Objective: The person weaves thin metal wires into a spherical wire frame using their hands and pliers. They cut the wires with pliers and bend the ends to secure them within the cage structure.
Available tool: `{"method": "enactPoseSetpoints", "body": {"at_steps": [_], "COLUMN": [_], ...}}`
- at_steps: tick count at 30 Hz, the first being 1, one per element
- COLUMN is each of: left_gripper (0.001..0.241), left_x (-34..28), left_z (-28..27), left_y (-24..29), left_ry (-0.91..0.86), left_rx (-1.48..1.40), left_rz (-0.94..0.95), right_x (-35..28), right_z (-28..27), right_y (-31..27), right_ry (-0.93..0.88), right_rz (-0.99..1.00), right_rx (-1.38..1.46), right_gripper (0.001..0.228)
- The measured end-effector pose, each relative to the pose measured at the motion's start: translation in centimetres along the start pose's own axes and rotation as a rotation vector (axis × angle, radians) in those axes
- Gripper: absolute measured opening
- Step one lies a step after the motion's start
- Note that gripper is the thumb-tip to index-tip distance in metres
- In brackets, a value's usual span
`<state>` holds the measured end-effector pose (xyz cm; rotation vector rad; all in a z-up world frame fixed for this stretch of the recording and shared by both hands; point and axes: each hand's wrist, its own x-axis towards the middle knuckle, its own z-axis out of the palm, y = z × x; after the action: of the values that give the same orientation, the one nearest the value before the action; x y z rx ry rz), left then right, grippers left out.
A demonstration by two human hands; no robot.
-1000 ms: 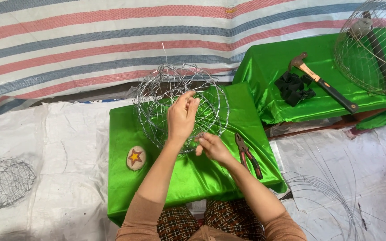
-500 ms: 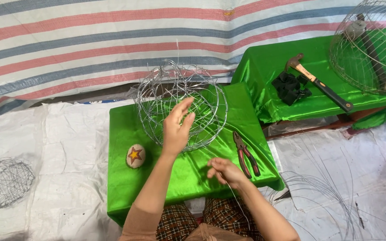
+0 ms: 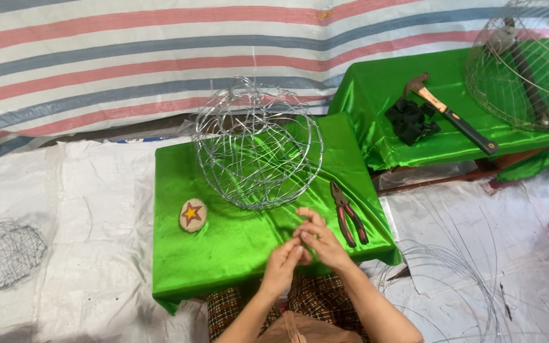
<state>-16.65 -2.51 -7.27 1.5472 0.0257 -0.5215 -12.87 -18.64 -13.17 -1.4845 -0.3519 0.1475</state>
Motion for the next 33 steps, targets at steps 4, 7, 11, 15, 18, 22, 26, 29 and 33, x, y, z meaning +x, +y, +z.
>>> {"method": "enactPoseSetpoints", "body": {"at_steps": [4,7,11,15,18,22,26,29,33], "left_gripper": [0.015,0.017,0.018,0.024,0.019,0.019,0.014,0.015,0.018], "left_x": [2.0,1.8,1.7,2.1,2.0,1.3,0.7,0.6,1.2], "left_z": [-1.5,-2.4,-2.8,-2.7,-2.7,-3.3,-3.7,-3.5,-3.0], "left_y": [0.6,2.8,3.0,3.3,3.3,4.6,5.4,5.8,5.4], "left_ry": [0.131,0.179,0.202,0.184,0.223,0.276,0.406,0.415,0.198], "left_rx": [-0.143,-0.188,-0.078,-0.006,0.080,0.259,0.617,0.646,0.359], "left_rz": [-0.011,-0.035,0.229,0.483,0.502,0.719,0.942,0.971,0.807], "right_x": [1.0,-0.4,-3.5,-2.2,-1.1,-1.5,-5.1,-7.9,-7.2], "right_z": [-1.9,-5.5,-8.0,-7.4,-8.4,-10.0,-11.0,-10.1,-6.9], "right_y": [-1.8,-0.4,3.1,1.6,2.2,1.0,0.5,-1.1,-4.8], "right_ry": [-0.022,0.340,0.467,0.376,0.317,0.377,0.398,0.239,-0.147], "right_rz": [-0.035,0.257,0.468,0.663,0.753,0.895,0.731,0.571,0.177], "right_rx": [-0.035,-0.949,-1.330,-1.229,-1.146,-0.842,-0.335,0.062,0.112], "right_gripper": [0.025,0.021,0.039,0.044,0.028,0.016,0.031,0.055,0.034]}}
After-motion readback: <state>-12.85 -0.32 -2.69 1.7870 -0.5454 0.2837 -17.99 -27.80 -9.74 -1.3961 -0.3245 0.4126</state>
